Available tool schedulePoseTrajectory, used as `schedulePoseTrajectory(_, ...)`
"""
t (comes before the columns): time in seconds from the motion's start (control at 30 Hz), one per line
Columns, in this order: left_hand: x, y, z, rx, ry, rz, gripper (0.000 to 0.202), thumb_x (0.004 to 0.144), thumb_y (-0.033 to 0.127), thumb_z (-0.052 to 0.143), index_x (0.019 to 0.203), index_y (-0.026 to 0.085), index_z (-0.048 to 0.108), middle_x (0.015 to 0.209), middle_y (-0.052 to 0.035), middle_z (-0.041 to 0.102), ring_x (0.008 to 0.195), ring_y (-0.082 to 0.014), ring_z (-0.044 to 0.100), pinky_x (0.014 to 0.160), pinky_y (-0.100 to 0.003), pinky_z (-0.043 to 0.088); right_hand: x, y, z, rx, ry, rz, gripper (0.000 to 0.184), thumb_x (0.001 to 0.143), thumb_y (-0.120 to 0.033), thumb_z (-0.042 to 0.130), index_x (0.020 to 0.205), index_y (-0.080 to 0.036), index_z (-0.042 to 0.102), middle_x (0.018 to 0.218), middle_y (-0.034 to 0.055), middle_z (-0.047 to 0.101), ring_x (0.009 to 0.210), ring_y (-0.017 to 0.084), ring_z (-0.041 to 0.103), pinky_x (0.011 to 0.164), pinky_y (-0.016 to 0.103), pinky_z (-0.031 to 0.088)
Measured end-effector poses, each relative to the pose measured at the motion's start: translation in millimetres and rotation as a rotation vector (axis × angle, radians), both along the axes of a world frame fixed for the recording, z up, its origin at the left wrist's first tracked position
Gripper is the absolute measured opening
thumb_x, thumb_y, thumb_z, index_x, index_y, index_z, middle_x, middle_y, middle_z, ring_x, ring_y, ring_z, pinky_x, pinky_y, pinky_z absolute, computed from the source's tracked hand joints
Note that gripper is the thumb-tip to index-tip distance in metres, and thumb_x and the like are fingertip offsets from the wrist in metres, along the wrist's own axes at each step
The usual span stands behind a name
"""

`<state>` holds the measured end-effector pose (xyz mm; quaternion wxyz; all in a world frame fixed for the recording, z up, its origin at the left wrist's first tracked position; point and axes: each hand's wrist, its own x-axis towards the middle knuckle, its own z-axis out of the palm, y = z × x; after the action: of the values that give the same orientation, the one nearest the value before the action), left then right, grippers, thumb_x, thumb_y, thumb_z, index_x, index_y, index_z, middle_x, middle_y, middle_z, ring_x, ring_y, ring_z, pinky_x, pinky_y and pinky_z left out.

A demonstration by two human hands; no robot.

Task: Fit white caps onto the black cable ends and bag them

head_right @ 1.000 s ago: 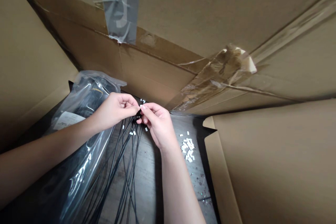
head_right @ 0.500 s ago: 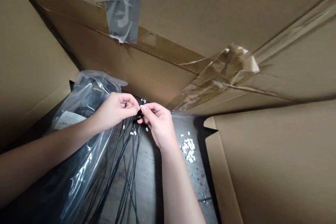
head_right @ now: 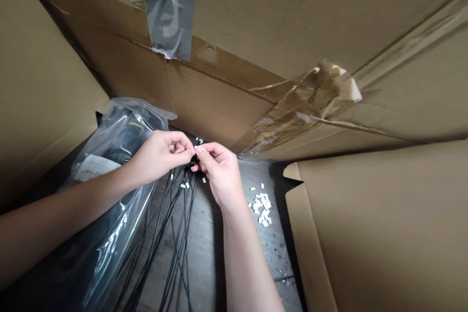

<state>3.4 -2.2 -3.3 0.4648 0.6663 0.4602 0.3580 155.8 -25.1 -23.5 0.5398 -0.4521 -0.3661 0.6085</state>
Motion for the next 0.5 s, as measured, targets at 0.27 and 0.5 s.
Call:
schedulePoseTrajectory(0.27, 0.4, 1.5, 1.3, 0.004, 0.006, 0.016, 0.013, 0.078, 0.024, 0.063, 0.071, 0.014, 0.068, 0.053, 0.0062, 0.044, 0.052, -0.0075, 0.037, 0.051, -0.021, 0.029, 2.1, 0.6, -0.8, -0.013, 0.031, -0.001, 0.024, 0.064, -0.035, 0.087, 0.071, -0.018, 0.070, 0.057, -0.0055, 0.052, 0.050, 0.006, 0.041, 0.052, 0.022, 0.050)
schedulePoseTrajectory(0.5, 1.4, 1.9, 0.2, -0.017, -0.033, -0.007, 0.016, 0.082, 0.027, 0.065, 0.079, 0.013, 0.072, 0.062, 0.0009, 0.060, 0.056, -0.0091, 0.048, 0.053, -0.022, 0.036, 3.1, 0.8, -0.8, -0.025, 0.084, 0.003, 0.025, 0.067, -0.037, 0.085, 0.074, -0.018, 0.069, 0.057, -0.0064, 0.050, 0.050, 0.006, 0.043, 0.053, 0.021, 0.051)
